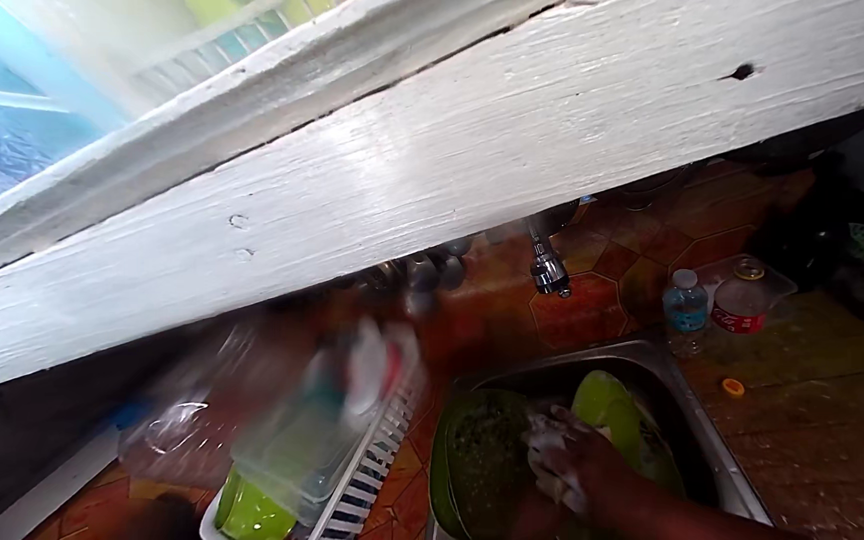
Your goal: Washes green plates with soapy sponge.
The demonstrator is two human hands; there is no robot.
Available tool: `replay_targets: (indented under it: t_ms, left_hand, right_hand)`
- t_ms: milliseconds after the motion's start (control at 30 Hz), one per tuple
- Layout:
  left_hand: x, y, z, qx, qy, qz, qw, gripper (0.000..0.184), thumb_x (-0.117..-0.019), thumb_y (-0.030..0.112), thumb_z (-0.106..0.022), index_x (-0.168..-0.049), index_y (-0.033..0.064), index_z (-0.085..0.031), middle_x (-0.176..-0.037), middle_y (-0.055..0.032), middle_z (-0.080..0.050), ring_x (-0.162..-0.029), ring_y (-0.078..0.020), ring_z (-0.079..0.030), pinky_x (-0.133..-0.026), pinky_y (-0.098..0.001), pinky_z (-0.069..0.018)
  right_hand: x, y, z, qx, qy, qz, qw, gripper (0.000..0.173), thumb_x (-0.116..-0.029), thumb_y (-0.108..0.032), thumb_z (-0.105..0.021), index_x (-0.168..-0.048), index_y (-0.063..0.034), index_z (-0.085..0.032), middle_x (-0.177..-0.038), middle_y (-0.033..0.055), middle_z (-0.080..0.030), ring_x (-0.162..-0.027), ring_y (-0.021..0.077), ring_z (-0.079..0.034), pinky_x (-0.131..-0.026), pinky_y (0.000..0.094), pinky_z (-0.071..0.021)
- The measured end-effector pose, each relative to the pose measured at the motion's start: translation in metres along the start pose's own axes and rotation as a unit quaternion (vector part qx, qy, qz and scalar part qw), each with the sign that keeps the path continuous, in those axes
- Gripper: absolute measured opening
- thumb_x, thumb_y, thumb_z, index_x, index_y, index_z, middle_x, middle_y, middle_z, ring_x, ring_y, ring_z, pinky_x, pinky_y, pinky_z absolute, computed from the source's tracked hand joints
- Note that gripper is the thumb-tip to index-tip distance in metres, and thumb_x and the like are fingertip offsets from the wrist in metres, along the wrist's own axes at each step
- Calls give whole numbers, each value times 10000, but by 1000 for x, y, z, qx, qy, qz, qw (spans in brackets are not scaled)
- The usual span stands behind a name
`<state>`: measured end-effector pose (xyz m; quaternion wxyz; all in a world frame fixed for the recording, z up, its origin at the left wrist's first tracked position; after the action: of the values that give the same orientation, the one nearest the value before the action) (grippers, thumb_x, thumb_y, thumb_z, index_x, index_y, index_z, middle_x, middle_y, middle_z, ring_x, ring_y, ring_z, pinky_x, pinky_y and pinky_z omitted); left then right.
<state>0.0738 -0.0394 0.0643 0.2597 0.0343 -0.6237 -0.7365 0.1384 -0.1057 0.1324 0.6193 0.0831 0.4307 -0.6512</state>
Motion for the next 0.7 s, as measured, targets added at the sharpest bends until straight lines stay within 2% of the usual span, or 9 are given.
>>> replay_targets:
  t_ms: [100,167,233,333,433,500,533,600,700]
  left_hand:
    - [2,4,-5,15,0,24,1000,417,-887,-16,-694,-1281,-77,-571,-1136,-94,-688,-1030,-75,-657,-947,-287,-549]
    - [6,4,-5,18,-7,38,999,338,-903,-13,-671,-1230,-60,-603,-1072,-81,-706,-973,-83,-677,-919,-301,-567]
    - [13,7,-4,7,-14,29,999,336,-904,-16,-666,-1228,-72,-596,-1066,-74,-699,-971,-67,-668,-922,-286,-558]
    - [10,5,0,2,-26,20,999,362,-876,-18,-689,-1221,-70,-591,-1047,-57,-703,-958,-52,-670,-913,-272,-561]
    - [2,9,4,9,-11,-13,1000,425,-862,-35,-704,-1263,-82,-572,-1092,-74,-703,-994,-58,-673,-924,-274,-564]
    - [0,13,9,-14,2,-57,998,452,-844,-46,-709,-1270,-107,-571,-1139,-104,-690,-1051,-68,-656,-961,-277,-547]
    - [0,14,11,-19,11,-59,998,430,-857,-33,-704,-1263,-104,-580,-1138,-110,-692,-1054,-76,-657,-964,-284,-547]
    - [3,10,14,-1,25,-42,999,351,-889,-15,-681,-1225,-86,-611,-1090,-96,-712,-1008,-80,-676,-938,-296,-564]
    - [10,3,17,21,22,-32,999,321,-909,53,-684,-1204,-63,-631,-1058,-70,-724,-976,-75,-685,-929,-300,-572]
  right_hand:
    - [-9,58,14,-18,44,-154,987,391,-875,-257,-740,-1179,-13,-721,-1278,177,-695,-1299,345,-601,-1161,535,-415]
    - [-8,122,33,-123,87,-339,929,475,-970,-302,-675,-1296,41,-627,-1232,199,-691,-1184,294,-658,-1062,466,-509]
    - [-5,151,47,-212,124,-430,868,456,-1013,-310,-647,-1286,52,-595,-1152,192,-681,-1062,242,-655,-980,411,-517]
    - [-19,118,47,-124,45,-401,907,483,-1019,-349,-617,-1289,51,-608,-1106,234,-700,-1055,342,-683,-977,521,-524]
    - [-33,25,23,85,15,-139,986,320,-876,-266,-732,-1076,-16,-727,-903,154,-750,-863,334,-738,-832,529,-579]
    - [-31,-2,16,128,74,-15,989,298,-770,-309,-774,-966,-89,-730,-818,87,-736,-778,274,-728,-756,482,-580]
    - [-31,4,17,113,82,-16,990,306,-785,-324,-772,-978,-90,-731,-845,88,-740,-806,273,-728,-780,474,-579]
    - [-28,44,23,28,76,-128,988,367,-877,-302,-746,-1088,-2,-733,-1006,169,-753,-978,335,-722,-913,511,-565]
    - [-10,138,34,-159,138,-392,896,474,-1005,-304,-640,-1281,79,-602,-1154,218,-698,-1102,298,-675,-1010,466,-526]
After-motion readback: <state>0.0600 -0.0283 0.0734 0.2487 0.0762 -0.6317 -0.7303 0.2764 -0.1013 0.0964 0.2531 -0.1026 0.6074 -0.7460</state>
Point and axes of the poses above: each hand's wrist, its own x-axis away from the middle knuckle, its own z-axis out of the back of the hand, y = z × x, the point moved 10 cm from there along -x, towards the middle knuckle
